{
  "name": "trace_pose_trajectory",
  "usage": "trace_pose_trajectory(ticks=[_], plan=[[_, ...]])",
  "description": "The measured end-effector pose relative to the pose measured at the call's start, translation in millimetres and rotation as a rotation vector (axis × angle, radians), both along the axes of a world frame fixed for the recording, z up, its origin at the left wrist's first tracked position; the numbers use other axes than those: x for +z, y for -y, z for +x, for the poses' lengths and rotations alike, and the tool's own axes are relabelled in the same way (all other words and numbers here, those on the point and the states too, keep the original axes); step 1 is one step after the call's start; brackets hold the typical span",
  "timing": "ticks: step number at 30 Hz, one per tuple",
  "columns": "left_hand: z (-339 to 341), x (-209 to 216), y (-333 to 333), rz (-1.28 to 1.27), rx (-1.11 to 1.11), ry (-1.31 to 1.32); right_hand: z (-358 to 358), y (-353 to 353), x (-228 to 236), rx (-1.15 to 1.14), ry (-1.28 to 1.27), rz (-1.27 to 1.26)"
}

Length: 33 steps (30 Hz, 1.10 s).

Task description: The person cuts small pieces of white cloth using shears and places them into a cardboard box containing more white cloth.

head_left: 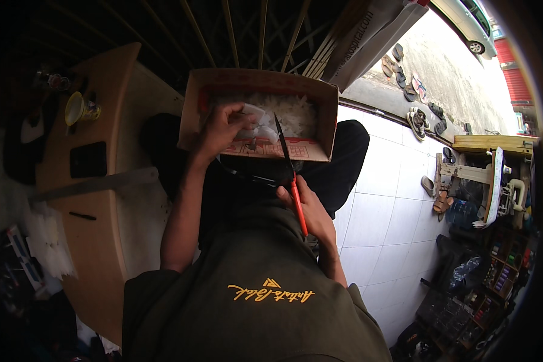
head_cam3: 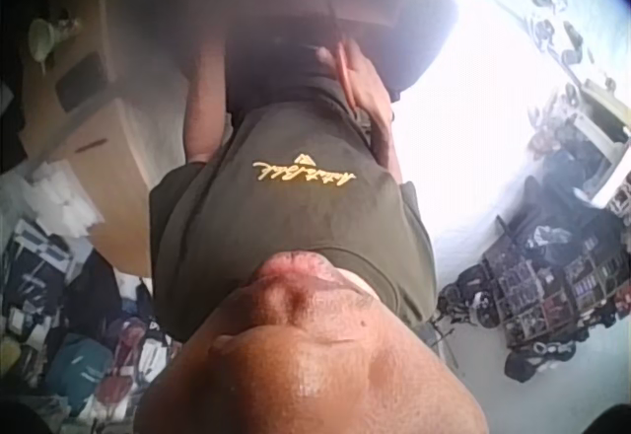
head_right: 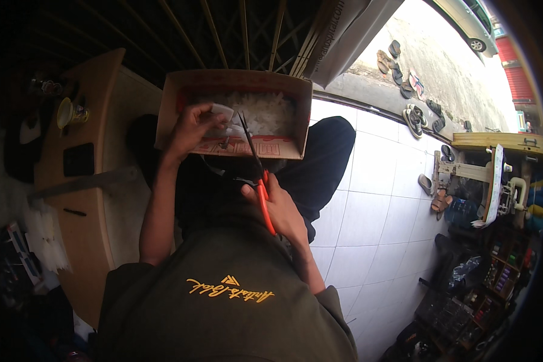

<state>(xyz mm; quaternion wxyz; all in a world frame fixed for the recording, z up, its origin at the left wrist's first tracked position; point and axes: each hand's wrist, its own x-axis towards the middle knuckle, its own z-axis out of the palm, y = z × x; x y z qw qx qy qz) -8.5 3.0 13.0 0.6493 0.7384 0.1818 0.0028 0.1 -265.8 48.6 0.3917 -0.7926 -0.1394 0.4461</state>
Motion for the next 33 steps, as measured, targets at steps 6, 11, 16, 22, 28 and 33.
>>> trace_pose_trajectory(ticks=[6,11,16,22,28,33], plan=[[-3,14,15,-0.225,0.088,0.057,-1,-2,-4,-0.011,-0.016,0.012],[-2,12,17,-0.263,0.081,0.052,0,-2,1,-0.018,-0.033,0.02],[-4,15,28,-0.355,0.124,0.072,-1,-1,9,0.043,0.07,-0.077],[-5,24,37,-0.401,0.133,0.022,6,-5,6,-0.005,0.076,-0.064],[-6,25,27,-0.323,0.157,-0.037,16,-10,6,-0.017,0.033,-0.073],[-7,17,4,-0.32,0.26,0.001,3,4,-9,-0.083,-0.042,0.104]])
